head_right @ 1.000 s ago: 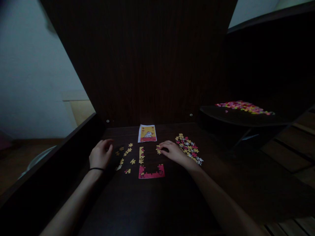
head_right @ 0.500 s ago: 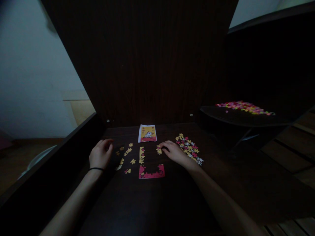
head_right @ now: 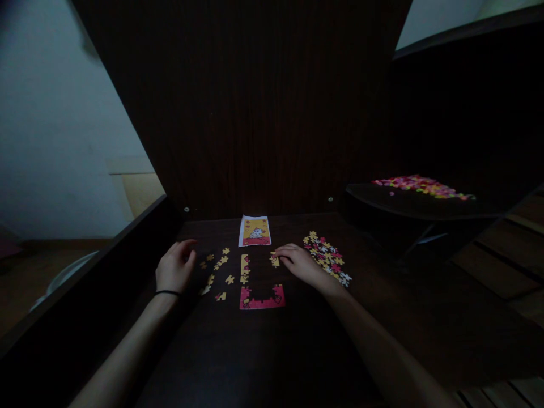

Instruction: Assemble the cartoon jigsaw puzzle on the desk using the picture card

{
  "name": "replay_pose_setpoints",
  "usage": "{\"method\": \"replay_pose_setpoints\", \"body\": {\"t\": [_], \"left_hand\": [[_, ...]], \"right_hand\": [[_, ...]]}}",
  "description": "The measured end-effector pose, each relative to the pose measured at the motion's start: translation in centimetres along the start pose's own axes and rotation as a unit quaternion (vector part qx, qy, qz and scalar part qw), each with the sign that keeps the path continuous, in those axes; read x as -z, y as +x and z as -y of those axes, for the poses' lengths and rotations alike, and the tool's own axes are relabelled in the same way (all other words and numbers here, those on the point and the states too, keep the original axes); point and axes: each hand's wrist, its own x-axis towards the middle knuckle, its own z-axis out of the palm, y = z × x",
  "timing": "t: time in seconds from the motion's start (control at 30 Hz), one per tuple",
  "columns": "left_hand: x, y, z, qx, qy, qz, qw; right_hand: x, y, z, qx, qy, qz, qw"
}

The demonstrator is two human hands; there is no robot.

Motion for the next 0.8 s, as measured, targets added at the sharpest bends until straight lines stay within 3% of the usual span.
{"method": "replay_pose_setpoints", "body": {"t": [0.8], "left_hand": [[0.13,0.03,-0.2,0.007,0.0,0.016,1.0]], "right_hand": [[0.13,-0.07,0.45,-0.003,0.003,0.005,1.0]]}}
